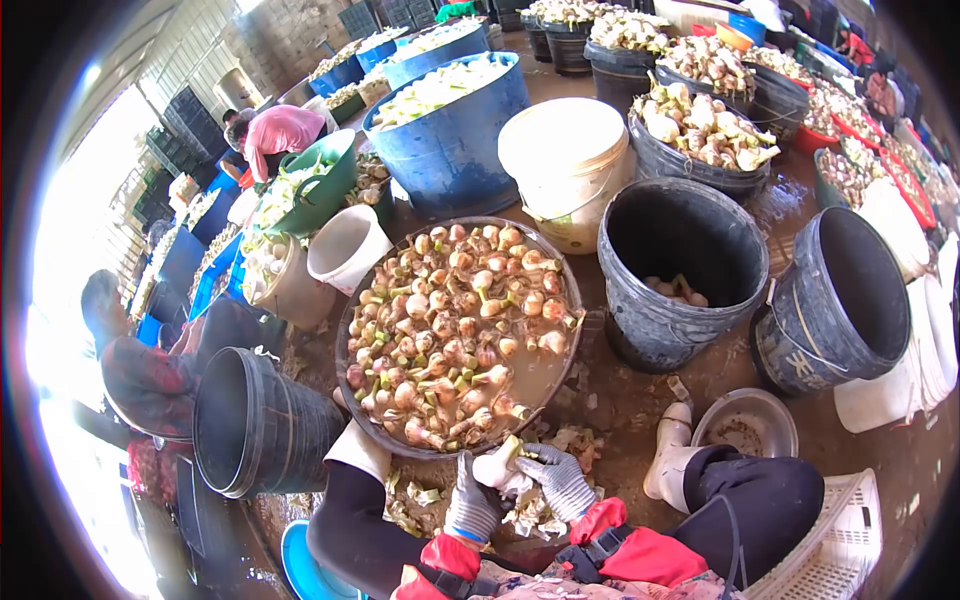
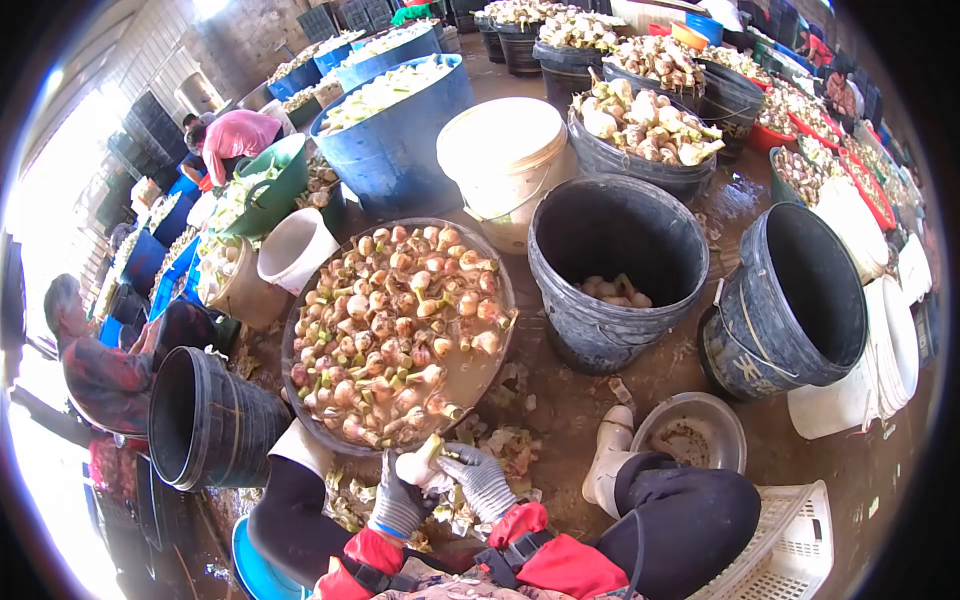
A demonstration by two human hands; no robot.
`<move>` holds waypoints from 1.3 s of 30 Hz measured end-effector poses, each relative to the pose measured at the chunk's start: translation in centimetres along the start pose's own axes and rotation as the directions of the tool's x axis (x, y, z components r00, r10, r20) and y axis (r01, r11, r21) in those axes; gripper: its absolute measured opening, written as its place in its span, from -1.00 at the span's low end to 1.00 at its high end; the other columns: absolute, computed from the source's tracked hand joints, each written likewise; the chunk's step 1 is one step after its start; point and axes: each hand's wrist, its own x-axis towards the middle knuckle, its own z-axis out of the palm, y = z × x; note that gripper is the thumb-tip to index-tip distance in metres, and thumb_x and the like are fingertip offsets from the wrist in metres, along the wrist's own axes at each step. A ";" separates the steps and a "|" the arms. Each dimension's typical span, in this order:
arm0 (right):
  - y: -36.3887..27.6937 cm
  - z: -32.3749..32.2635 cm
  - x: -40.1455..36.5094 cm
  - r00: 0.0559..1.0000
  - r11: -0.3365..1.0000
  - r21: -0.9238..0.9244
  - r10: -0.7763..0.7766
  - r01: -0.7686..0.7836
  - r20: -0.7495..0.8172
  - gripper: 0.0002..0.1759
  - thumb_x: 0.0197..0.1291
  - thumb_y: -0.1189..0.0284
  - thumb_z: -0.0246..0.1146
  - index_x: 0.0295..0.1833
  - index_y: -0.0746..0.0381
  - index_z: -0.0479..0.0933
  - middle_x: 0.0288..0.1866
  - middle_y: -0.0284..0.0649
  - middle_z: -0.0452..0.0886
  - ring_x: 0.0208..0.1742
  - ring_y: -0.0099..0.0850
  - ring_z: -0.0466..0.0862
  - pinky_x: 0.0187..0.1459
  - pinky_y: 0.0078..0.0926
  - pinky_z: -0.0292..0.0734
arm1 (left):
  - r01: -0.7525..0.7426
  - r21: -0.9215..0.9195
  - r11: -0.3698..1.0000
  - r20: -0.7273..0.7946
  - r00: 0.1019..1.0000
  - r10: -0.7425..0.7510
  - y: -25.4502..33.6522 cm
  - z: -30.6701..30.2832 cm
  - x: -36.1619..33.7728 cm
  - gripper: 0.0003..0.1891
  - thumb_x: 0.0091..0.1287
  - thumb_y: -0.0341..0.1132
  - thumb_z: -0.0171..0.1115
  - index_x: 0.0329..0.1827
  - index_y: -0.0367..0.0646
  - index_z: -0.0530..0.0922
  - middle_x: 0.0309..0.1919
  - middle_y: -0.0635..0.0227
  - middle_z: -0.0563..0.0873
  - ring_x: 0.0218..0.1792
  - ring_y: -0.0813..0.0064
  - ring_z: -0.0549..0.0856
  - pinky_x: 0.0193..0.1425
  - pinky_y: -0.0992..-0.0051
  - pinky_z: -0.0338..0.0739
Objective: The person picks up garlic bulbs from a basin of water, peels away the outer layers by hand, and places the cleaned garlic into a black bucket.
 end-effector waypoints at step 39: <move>6.6 -5.0 2.7 0.965 0.497 -0.848 0.073 0.183 0.251 -0.62 0.19 0.29 0.16 0.10 0.18 0.51 -0.04 0.02 0.62 -0.04 -0.03 0.61 0.03 -0.24 0.49 | -0.311 0.160 0.937 0.273 0.926 0.261 1.7 3.9 7.2 -0.64 0.35 -0.11 0.18 0.08 -0.12 0.45 -0.06 0.22 0.61 0.00 0.21 0.57 0.12 0.10 0.49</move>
